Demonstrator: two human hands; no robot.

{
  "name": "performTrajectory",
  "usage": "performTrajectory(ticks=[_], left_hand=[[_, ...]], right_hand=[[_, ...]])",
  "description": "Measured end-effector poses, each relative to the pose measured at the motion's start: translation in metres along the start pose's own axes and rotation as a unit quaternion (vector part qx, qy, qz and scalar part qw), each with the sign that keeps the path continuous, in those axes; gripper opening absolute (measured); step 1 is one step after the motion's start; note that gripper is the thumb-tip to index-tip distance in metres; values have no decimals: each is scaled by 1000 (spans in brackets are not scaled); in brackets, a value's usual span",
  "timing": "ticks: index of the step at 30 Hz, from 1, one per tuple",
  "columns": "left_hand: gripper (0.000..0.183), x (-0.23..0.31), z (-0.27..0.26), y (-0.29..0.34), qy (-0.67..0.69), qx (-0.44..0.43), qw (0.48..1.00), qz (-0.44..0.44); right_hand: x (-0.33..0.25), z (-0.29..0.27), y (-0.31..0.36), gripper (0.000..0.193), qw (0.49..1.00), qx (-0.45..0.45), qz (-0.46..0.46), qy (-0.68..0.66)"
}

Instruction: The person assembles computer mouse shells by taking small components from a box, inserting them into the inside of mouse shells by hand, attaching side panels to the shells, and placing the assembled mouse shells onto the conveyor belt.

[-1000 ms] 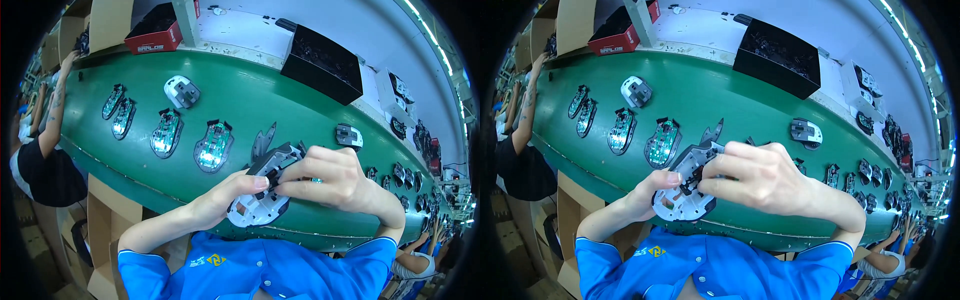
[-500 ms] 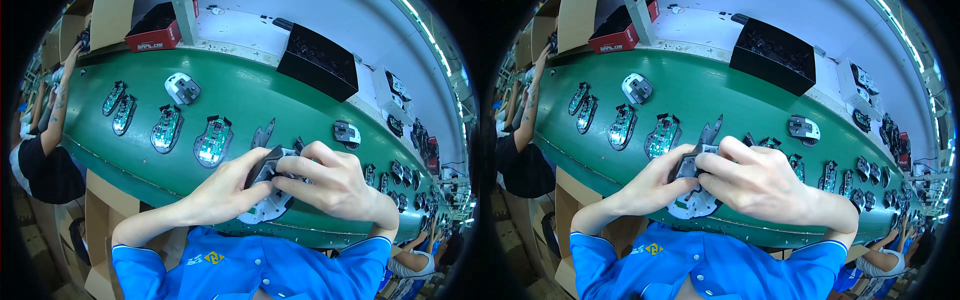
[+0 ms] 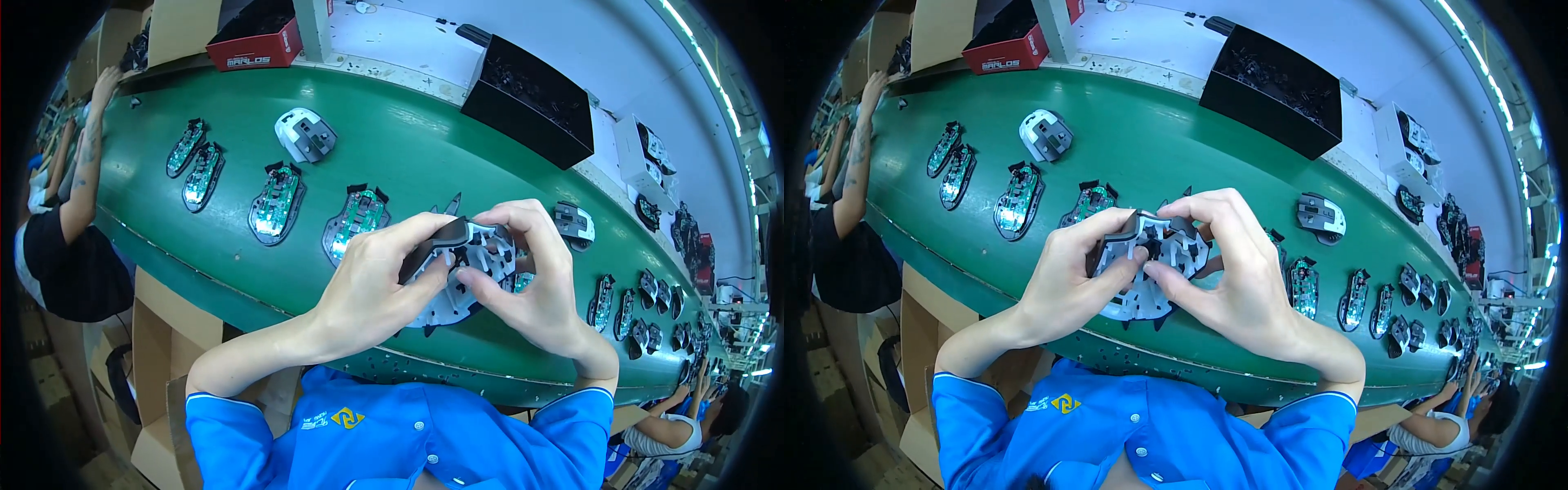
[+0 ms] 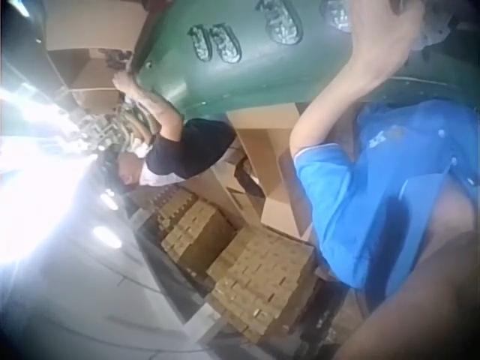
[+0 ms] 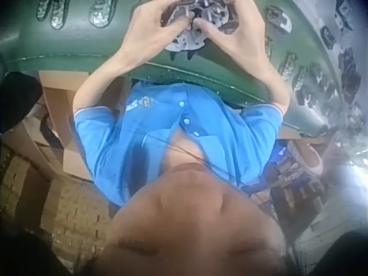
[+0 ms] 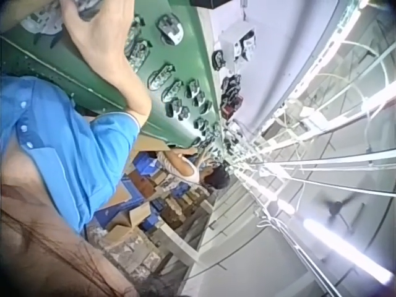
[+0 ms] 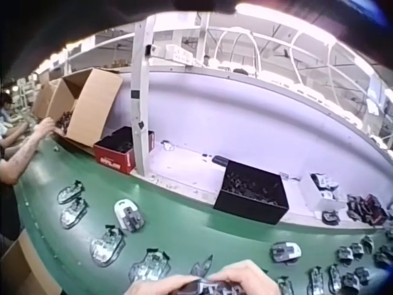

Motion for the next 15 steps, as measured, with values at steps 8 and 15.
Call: performTrajectory(ticks=[8,15], left_hand=[[29,2,-10,-8,53,55,994,74],[39,8,-2,7,-46,35,992,113]], right_hand=[[1,18,15,87,994,16,109,-10],[-5,12,21,69,990,140,32,-5]])
Point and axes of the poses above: each hand's wrist, its own y-axis away from the middle knuckle, its own z-axis out of the palm, x = y × z, the point moved 8 cm from there along -y, towards the middle knuckle, and after that the axes turned 9 degrees about -z, right-handed, at the moved point
